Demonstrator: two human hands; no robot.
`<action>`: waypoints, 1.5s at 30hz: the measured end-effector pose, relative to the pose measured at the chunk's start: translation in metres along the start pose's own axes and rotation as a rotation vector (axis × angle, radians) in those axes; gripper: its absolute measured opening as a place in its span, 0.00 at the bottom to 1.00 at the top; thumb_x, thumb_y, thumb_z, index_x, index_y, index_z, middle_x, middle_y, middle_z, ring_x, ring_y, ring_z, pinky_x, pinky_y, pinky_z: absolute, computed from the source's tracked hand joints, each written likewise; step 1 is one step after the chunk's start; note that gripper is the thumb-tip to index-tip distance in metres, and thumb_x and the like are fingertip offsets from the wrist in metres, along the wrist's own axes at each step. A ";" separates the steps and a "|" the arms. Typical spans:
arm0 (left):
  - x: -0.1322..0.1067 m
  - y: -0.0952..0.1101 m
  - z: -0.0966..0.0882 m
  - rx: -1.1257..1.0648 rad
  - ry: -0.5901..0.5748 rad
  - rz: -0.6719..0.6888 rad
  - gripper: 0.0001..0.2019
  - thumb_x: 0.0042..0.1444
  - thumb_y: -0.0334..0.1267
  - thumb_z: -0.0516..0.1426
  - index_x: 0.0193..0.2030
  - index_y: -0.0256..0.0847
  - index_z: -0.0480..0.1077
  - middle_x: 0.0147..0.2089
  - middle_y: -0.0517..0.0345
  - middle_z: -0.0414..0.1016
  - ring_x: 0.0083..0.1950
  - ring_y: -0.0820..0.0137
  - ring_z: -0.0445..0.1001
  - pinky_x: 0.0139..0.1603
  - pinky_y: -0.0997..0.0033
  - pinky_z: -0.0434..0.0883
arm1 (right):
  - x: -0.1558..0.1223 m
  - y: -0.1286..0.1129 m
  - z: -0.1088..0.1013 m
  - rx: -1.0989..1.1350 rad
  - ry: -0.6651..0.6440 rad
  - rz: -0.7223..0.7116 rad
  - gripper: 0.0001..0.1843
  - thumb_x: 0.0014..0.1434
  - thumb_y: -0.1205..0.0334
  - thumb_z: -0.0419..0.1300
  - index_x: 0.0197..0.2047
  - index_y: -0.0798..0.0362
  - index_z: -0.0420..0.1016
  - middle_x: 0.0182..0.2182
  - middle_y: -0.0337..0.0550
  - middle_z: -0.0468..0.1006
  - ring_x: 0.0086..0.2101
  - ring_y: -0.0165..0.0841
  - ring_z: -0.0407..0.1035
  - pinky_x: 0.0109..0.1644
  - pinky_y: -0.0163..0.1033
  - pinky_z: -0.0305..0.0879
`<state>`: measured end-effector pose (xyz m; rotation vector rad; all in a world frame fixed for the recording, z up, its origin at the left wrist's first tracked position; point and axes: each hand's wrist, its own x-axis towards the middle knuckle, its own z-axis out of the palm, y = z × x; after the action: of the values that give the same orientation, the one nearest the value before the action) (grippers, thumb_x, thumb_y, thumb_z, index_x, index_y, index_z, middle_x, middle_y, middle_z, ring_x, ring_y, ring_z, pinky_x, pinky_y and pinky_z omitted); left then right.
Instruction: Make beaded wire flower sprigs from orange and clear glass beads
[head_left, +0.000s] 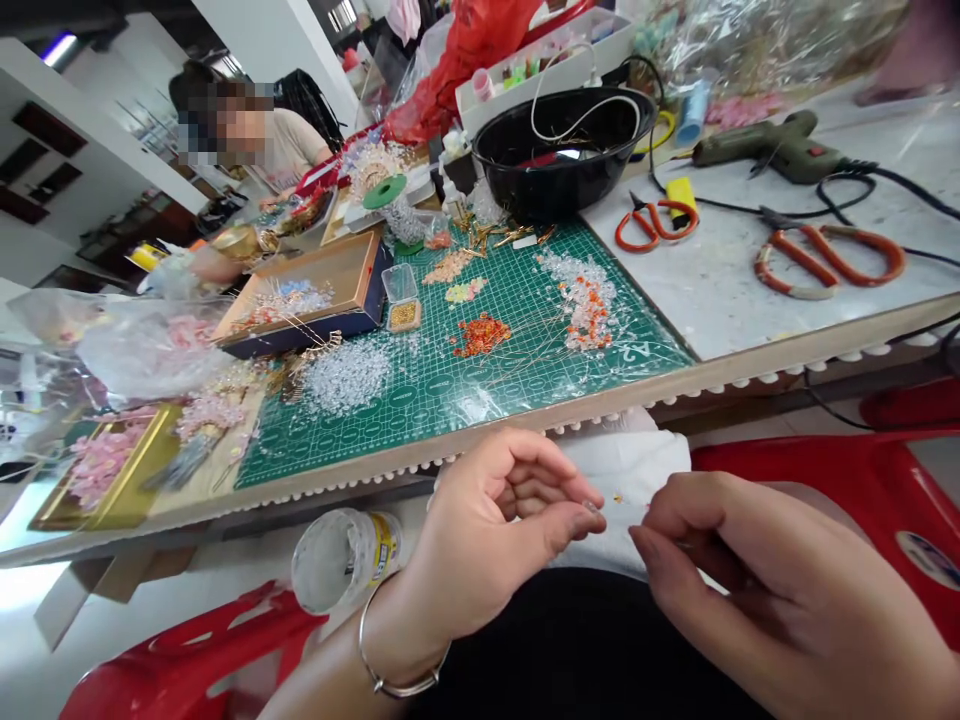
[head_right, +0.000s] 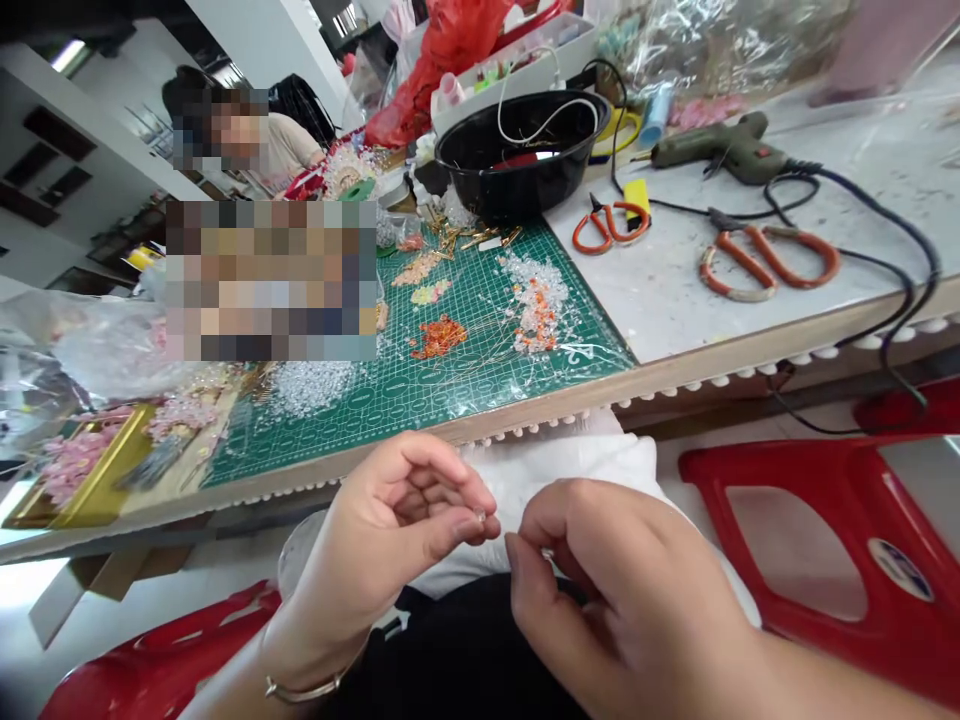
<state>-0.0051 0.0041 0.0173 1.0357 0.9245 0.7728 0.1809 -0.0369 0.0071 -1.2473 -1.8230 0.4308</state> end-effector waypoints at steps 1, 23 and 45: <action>-0.002 0.001 0.000 0.013 0.001 0.010 0.12 0.52 0.30 0.70 0.40 0.41 0.72 0.37 0.59 0.82 0.37 0.75 0.81 0.38 0.80 0.77 | -0.001 -0.002 0.000 -0.002 -0.003 -0.011 0.09 0.59 0.69 0.56 0.29 0.47 0.64 0.14 0.28 0.65 0.13 0.24 0.56 0.15 0.30 0.52; -0.026 0.011 -0.006 0.846 -0.030 0.550 0.07 0.62 0.29 0.61 0.43 0.46 0.75 0.40 0.61 0.84 0.40 0.72 0.82 0.44 0.75 0.75 | -0.010 -0.010 0.007 0.037 -0.131 0.003 0.08 0.66 0.65 0.55 0.33 0.48 0.68 0.22 0.34 0.74 0.19 0.26 0.68 0.20 0.30 0.61; 0.061 0.031 -0.085 1.371 0.232 0.431 0.08 0.65 0.35 0.56 0.46 0.46 0.76 0.45 0.58 0.82 0.45 0.67 0.78 0.48 0.65 0.73 | -0.005 0.024 0.024 -0.007 -0.235 0.105 0.08 0.60 0.67 0.54 0.31 0.46 0.64 0.18 0.30 0.66 0.16 0.27 0.62 0.17 0.29 0.60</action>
<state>-0.0600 0.0985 0.0118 2.4300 1.4913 0.5441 0.1759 -0.0267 -0.0253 -1.3480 -1.9601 0.6541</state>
